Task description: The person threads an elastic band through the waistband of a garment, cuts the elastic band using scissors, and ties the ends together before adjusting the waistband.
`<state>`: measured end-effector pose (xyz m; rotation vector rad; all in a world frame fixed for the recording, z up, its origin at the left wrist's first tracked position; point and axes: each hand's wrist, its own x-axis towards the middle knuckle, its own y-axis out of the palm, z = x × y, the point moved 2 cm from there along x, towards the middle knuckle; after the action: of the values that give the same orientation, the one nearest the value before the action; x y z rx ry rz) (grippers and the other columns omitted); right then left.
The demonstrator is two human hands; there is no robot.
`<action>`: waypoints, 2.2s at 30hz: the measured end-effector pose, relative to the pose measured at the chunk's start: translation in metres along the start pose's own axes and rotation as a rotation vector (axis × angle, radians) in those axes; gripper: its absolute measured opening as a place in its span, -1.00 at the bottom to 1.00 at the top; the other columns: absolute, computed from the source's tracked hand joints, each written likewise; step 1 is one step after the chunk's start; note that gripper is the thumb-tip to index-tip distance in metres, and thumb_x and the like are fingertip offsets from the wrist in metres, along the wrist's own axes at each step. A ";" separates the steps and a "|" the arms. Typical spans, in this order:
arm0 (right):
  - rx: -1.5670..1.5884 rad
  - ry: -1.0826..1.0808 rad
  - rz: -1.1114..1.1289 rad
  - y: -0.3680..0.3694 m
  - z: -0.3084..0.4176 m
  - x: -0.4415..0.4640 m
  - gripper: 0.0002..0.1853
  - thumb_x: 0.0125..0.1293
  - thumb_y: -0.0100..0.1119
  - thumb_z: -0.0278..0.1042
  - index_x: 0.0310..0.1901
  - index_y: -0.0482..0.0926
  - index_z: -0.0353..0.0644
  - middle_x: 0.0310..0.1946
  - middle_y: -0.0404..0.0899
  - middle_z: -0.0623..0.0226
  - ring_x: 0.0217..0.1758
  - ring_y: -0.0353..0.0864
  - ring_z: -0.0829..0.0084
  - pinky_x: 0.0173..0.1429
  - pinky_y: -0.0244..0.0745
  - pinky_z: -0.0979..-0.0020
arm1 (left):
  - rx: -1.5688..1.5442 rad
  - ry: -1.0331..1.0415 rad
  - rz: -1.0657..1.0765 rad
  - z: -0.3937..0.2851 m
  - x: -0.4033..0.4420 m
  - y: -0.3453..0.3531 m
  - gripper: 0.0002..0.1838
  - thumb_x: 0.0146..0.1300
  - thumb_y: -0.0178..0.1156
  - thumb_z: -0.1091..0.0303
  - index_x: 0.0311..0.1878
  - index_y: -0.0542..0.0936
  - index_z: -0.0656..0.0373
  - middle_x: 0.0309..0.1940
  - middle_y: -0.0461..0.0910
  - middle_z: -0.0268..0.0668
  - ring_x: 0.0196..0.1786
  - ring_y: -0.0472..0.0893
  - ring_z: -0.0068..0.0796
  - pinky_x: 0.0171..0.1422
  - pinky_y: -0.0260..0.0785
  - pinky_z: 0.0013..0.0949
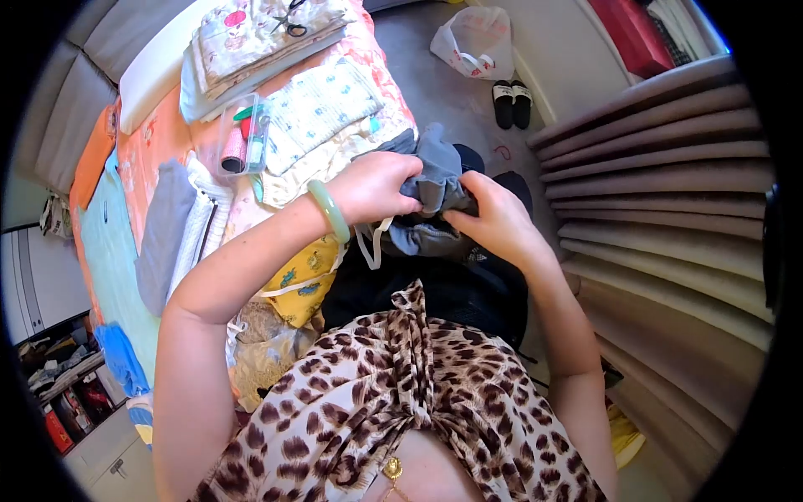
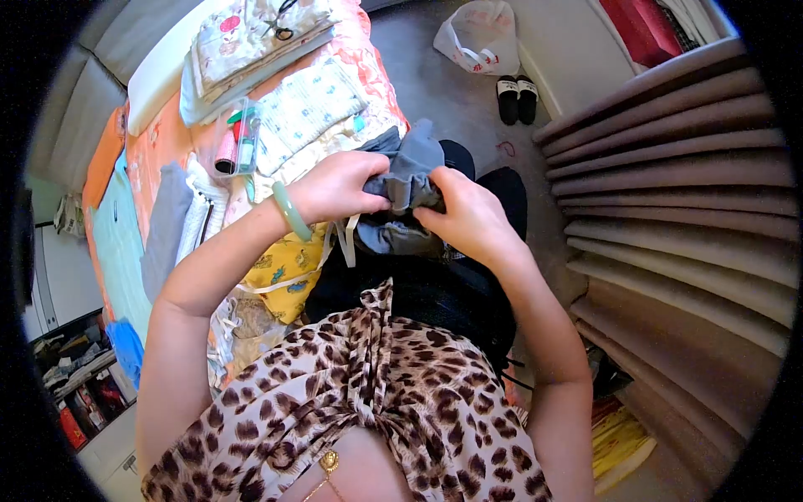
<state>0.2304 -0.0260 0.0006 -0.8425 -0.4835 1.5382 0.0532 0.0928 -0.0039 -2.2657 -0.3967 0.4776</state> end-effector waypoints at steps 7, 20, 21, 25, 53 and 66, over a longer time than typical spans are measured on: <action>-0.052 -0.037 -0.190 -0.005 0.016 0.026 -0.67 0.05 0.28 -0.29 -0.18 0.45 -0.23 -0.28 0.59 -0.01 -0.10 0.59 -0.06 -0.05 0.48 0.07 | -0.185 -0.107 -0.159 0.010 0.000 -0.002 -0.75 0.15 0.27 0.26 -0.21 0.61 0.25 -0.35 0.63 -0.06 -0.22 0.63 -0.09 -0.10 0.44 -0.16; -0.141 -0.070 -0.262 -0.045 0.025 0.021 -0.72 0.06 0.24 -0.29 -0.22 0.49 -0.23 -0.23 0.57 0.07 -0.08 0.58 -0.02 -0.05 0.48 0.08 | -1.333 -0.087 -0.897 0.024 -0.025 -0.025 -0.86 0.38 0.15 0.47 -0.08 0.63 0.26 -0.22 0.67 -0.37 -0.18 0.59 -0.63 0.00 0.40 -0.55; -0.123 -0.063 -0.268 -0.040 0.020 0.015 -0.71 0.06 0.24 -0.29 -0.22 0.49 -0.23 -0.23 0.57 0.07 -0.08 0.58 -0.02 -0.05 0.48 0.08 | -1.314 -0.112 -0.962 0.026 -0.026 -0.020 -0.87 0.36 0.13 0.50 -0.10 0.62 0.26 -0.24 0.66 -0.35 -0.20 0.58 -0.62 -0.02 0.41 -0.55; -0.029 0.068 -0.178 -0.001 0.004 -0.018 -0.70 0.05 0.24 -0.29 -0.19 0.50 -0.23 -0.26 0.55 0.02 -0.11 0.58 -0.03 -0.06 0.49 0.10 | -1.422 -0.172 -1.067 0.029 -0.034 0.010 -0.86 0.34 0.09 0.54 -0.10 0.60 0.26 -0.26 0.64 -0.34 -0.21 0.58 -0.61 -0.05 0.41 -0.55; 0.019 -0.003 -0.164 0.015 -0.017 -0.009 -0.75 0.10 0.25 -0.35 -0.16 0.58 -0.19 -0.20 0.52 0.15 -0.15 0.59 0.00 -0.06 0.50 0.14 | -0.883 -0.262 -0.750 0.017 -0.051 0.056 -0.94 0.33 0.22 0.50 -0.17 0.59 0.23 -0.42 0.54 -0.55 -0.39 0.39 -0.80 -0.31 0.28 -0.60; -0.113 -0.521 -0.177 -0.013 0.066 0.034 -0.81 0.11 0.25 -0.39 -0.21 0.58 -0.15 -0.28 0.56 0.20 -0.16 0.61 0.09 -0.09 0.52 0.16 | -0.182 0.022 -0.326 -0.024 -0.039 -0.023 -0.48 0.05 0.31 0.37 0.14 0.49 0.18 -0.06 0.59 -0.06 0.04 0.58 -0.03 0.20 0.39 -0.14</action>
<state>0.1906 0.0199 0.0448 -0.4583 -1.0036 1.5698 0.0266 0.0763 0.0368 -2.3164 -0.8102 0.2555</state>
